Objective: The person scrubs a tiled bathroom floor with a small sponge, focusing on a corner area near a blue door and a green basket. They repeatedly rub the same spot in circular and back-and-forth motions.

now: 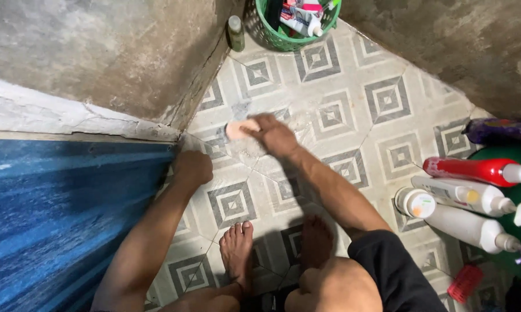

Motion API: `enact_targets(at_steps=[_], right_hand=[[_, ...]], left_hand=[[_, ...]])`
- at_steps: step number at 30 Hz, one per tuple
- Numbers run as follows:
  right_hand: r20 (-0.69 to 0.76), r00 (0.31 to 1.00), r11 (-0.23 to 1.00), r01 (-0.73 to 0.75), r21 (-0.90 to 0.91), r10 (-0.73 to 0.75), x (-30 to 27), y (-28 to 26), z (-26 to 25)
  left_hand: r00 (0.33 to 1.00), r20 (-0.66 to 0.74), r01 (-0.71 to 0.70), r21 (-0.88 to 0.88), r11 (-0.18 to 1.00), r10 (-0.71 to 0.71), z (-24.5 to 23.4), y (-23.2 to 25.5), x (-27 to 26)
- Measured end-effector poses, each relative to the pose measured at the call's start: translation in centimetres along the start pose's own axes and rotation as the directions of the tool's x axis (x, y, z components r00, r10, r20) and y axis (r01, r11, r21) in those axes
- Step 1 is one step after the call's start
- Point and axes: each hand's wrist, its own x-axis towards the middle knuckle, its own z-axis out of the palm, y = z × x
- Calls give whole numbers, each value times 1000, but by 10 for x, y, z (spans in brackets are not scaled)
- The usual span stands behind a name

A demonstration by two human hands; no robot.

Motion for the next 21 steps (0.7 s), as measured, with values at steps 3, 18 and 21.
enact_targets(at_steps=[3,18,21], right_hand=[[-41,999,1000,-26,-6,25,31,24,-29],[50,973,974,222,41,-224,-17,0,-18],[-264,962,969,129,210,-70,-2,16,-57]], left_hand=[[1000,-1,-7,-11,1000,7,9,-2,12],[998,-63,-6,122,992,14,-6,7,5],[996,-84,-30,100,995,38,3,2,9]])
